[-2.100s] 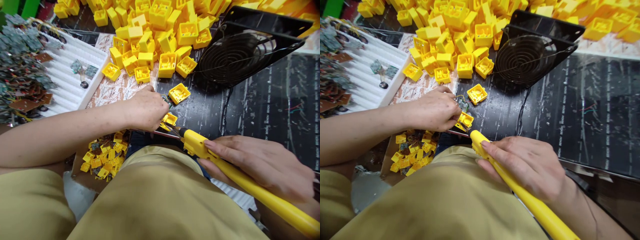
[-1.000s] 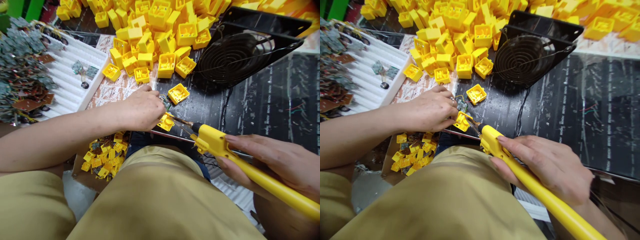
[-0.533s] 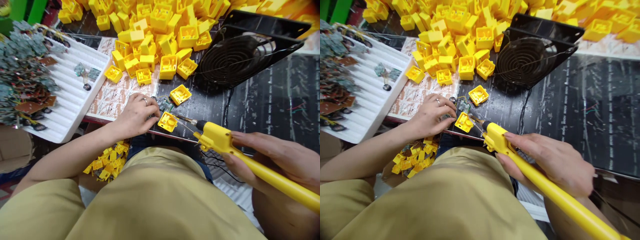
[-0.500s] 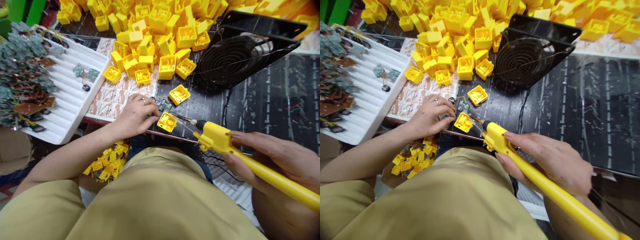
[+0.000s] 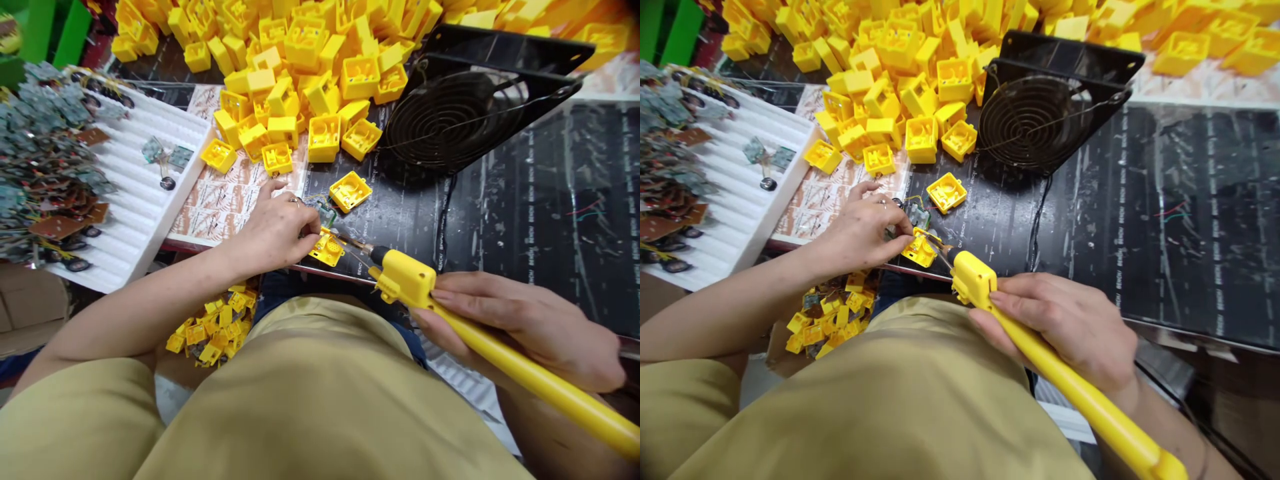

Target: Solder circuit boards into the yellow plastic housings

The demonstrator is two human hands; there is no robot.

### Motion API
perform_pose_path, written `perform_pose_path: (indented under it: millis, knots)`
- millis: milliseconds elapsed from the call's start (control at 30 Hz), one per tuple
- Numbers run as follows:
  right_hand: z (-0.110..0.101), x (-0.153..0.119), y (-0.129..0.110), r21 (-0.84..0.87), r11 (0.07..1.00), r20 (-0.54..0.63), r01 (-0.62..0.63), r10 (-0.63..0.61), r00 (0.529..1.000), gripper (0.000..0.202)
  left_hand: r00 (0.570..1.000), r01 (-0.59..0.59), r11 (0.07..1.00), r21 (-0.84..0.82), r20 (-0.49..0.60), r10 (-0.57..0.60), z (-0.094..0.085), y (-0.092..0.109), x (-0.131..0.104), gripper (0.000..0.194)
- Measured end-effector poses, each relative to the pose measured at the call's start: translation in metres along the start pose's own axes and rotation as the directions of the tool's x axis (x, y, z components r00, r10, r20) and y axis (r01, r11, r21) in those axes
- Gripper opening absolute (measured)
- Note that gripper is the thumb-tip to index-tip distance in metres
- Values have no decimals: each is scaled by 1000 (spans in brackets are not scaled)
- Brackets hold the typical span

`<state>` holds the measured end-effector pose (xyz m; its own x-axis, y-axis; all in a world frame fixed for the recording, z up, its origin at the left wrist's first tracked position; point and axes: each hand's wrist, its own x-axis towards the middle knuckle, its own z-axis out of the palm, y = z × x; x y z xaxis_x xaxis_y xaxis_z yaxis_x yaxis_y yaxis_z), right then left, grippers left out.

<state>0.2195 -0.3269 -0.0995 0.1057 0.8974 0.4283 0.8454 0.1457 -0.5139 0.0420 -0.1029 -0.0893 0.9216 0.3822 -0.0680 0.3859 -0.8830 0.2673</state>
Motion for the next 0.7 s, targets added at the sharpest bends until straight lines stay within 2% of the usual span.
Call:
perform_pose_path:
  millis: [100, 233, 400, 467, 533, 600, 700]
  knots:
    - [1, 6, 1, 27, 996, 13, 82, -82, 997, 17, 1000, -24, 1000, 17, 20, 23, -2, 0, 4, 19]
    - [3, 19, -1, -12, 973, -11, 231, -232, 973, 10, 997, -35, 999, 25, 65, 33, -5, 0, 10, 18]
    - [-1, 28, -4, -22, 939, -14, 344, -344, 939, 21, 994, -43, 999, -14, 103, 44, -5, -1, 15, 17]
    - [-7, 26, -4, -15, 947, 26, 322, -321, 947, 15, 994, -44, 999, -11, 104, 45, -6, -2, 17, 17]
    - [-13, 21, -3, -20, 971, 67, 240, -238, 969, 7, 993, -47, 999, -6, 111, 47, -6, -2, 17, 16]
    - [-17, 17, -3, -45, 987, 102, 155, -150, 983, 16, 992, -51, 999, -5, 113, 52, -6, -3, 18, 16]
    - [-16, 14, -4, -75, 990, 92, 115, -108, 990, 25, 992, -56, 998, -4, 110, 56, -6, -3, 18, 16]
